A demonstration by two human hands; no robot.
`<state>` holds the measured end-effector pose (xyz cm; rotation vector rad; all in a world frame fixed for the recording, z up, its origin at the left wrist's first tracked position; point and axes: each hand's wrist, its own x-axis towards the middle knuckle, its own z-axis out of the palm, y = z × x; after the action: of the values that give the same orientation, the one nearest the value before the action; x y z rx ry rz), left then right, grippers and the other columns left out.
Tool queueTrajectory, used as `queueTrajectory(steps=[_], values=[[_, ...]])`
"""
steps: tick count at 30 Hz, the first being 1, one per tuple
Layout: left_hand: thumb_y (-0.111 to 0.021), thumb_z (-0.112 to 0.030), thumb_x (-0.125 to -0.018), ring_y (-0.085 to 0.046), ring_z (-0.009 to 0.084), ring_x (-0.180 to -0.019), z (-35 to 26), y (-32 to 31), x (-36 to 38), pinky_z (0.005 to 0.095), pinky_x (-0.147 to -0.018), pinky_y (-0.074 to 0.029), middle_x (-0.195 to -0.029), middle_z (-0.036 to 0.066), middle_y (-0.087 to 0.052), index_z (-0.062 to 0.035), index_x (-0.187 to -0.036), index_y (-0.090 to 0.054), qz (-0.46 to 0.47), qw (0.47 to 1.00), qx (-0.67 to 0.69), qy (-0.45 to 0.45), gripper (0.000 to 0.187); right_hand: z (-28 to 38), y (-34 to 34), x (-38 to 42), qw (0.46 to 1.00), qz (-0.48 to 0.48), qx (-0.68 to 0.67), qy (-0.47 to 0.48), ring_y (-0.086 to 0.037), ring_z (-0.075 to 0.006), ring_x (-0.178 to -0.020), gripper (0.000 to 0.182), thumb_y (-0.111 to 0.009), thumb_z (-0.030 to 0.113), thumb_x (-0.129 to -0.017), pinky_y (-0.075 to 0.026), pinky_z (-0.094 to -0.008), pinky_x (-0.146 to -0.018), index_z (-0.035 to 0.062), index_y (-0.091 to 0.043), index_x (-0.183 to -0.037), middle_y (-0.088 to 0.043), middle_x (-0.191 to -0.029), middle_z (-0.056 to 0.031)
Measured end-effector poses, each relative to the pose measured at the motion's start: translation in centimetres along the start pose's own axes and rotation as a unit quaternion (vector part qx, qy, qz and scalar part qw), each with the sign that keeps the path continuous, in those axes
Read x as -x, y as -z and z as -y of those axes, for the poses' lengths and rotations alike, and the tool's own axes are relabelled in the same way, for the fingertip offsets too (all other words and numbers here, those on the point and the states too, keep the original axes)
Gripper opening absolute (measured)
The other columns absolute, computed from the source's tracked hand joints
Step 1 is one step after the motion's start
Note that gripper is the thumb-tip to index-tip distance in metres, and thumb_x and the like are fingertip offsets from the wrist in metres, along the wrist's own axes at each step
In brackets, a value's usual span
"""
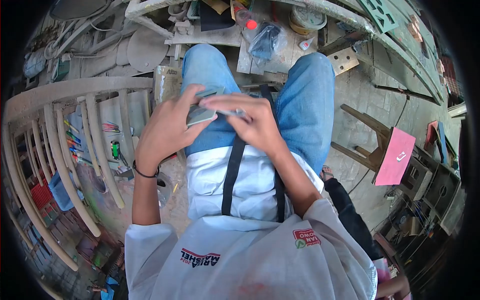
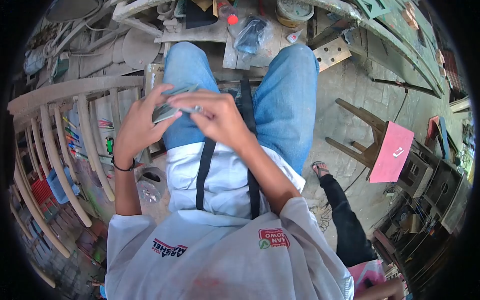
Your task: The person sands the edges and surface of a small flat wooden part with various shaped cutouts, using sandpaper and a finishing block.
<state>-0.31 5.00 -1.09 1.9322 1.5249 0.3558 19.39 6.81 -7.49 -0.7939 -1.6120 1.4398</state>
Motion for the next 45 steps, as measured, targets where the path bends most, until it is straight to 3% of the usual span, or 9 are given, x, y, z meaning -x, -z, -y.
queueTrajectory(steps=[8, 11, 14, 20, 22, 26, 30, 35, 45], values=[[-0.073, -0.022, -0.082, -0.066, 0.0429, -0.086, 0.2, 0.0, 0.0, 0.0467, -0.073, -0.052, -0.098, 0.020, -0.070, -0.0059, -0.125, -0.049, -0.006, 1.000, 0.011, 0.004, 0.052, 0.6, -0.5, 0.4, 0.996, 0.005, -0.033, 0.078, -0.069, -0.0284, -0.104, 0.040, -0.054, -0.007, -0.073, -0.052, -0.0332, -0.090, -0.0021, -0.070, -0.110, -0.071, -0.111, -0.0163], [-0.073, -0.022, -0.082, -0.066, 0.0424, -0.086, -0.1, 0.2, 0.1, 0.0464, -0.073, -0.053, -0.098, 0.020, -0.070, -0.0060, -0.124, -0.049, -0.002, 1.000, -0.003, 0.024, 0.051, -2.1, -0.1, -0.2, 0.998, -0.023, 0.014, -0.053, -0.068, -0.0270, -0.105, 0.040, -0.053, -0.008, -0.073, -0.052, -0.0323, -0.090, -0.0006, -0.070, -0.109, -0.071, -0.113, -0.0145], [-0.073, -0.023, -0.082, -0.066, 0.0422, -0.087, 0.3, 0.3, -0.5, 0.0461, -0.074, -0.053, -0.099, 0.020, -0.070, -0.0060, -0.123, -0.049, -0.005, 1.000, 0.016, 0.006, 0.050, 0.5, -0.4, 0.2, 0.998, -0.020, -0.016, 0.049, -0.069, -0.0245, -0.104, 0.042, -0.052, -0.009, -0.073, -0.053, -0.0291, -0.084, 0.0002, -0.070, -0.110, -0.071, -0.113, -0.0135], [-0.073, -0.023, -0.082, -0.066, 0.0425, -0.089, -0.2, 0.2, 0.1, 0.0459, -0.075, -0.053, -0.098, 0.020, -0.070, -0.0063, -0.120, -0.050, -0.013, 1.000, -0.005, 0.022, 0.048, -2.1, -0.4, -0.1, 0.998, -0.041, -0.010, -0.048, -0.069, -0.0260, -0.105, 0.037, -0.053, -0.009, -0.074, -0.054, -0.0303, -0.085, 0.0001, -0.072, -0.104, -0.071, -0.112, -0.0132], [-0.073, -0.023, -0.082, -0.066, 0.0426, -0.089, 0.1, 0.0, -0.5, 0.0460, -0.075, -0.053, -0.097, 0.020, -0.070, -0.0063, -0.119, -0.050, -0.018, 1.000, 0.006, 0.025, 0.047, 0.1, -0.6, -0.3, 0.996, -0.031, -0.013, 0.080, -0.069, -0.0222, -0.104, 0.036, -0.054, -0.008, -0.075, -0.054, -0.0289, -0.081, 0.0002, -0.072, -0.106, -0.071, -0.111, -0.0134], [-0.074, -0.023, -0.081, -0.066, 0.0431, -0.089, 0.0, -0.2, 0.4, 0.0454, -0.074, -0.053, -0.095, 0.021, -0.070, -0.0060, -0.118, -0.051, -0.011, 1.000, 0.012, 0.024, 0.047, 0.6, -0.7, 0.1, 0.995, 0.002, -0.094, -0.023, -0.068, -0.0231, -0.106, 0.036, -0.054, -0.009, -0.075, -0.054, -0.0307, -0.086, -0.0001, -0.072, -0.105, -0.072, -0.109, -0.0140], [-0.074, -0.023, -0.081, -0.066, 0.0426, -0.088, 0.2, 0.0, -0.1, 0.0441, -0.074, -0.053, -0.095, 0.022, -0.070, -0.0051, -0.117, -0.053, -0.023, 0.999, 0.015, 0.015, 0.045, -0.7, -0.6, -0.1, 0.998, -0.037, -0.021, 0.037, -0.069, -0.0213, -0.105, 0.040, -0.051, -0.008, -0.075, -0.055, -0.0244, -0.072, 0.0005, -0.072, -0.107, -0.072, -0.110, -0.0143], [-0.074, -0.024, -0.081, -0.067, 0.0419, -0.089, 0.0, 0.2, 0.2, 0.0429, -0.076, -0.054, -0.096, 0.023, -0.069, -0.0043, -0.116, -0.054, -0.013, 1.000, 0.008, 0.021, 0.045, -3.0, -0.8, 0.0, 0.996, -0.047, -0.060, -0.039, -0.067, -0.0105, -0.078, 0.039, -0.048, -0.009, -0.080, -0.051, -0.0222, -0.057, 0.0027, -0.073, -0.108, -0.071, -0.114, -0.0123], [-0.072, -0.022, -0.083, -0.068, 0.0403, -0.089, -0.1, 0.5, -0.3, 0.0406, -0.078, -0.054, -0.096, 0.022, -0.070, -0.0037, -0.114, -0.057, -0.011, 0.999, 0.009, 0.045, 0.040, -3.4, -0.6, -0.3, 0.996, -0.068, 0.001, -0.050, -0.063, -0.0088, -0.068, 0.044, -0.047, -0.013, -0.079, -0.050, -0.0225, -0.057, 0.0040, -0.072, -0.111, -0.070, -0.115, -0.0122]])
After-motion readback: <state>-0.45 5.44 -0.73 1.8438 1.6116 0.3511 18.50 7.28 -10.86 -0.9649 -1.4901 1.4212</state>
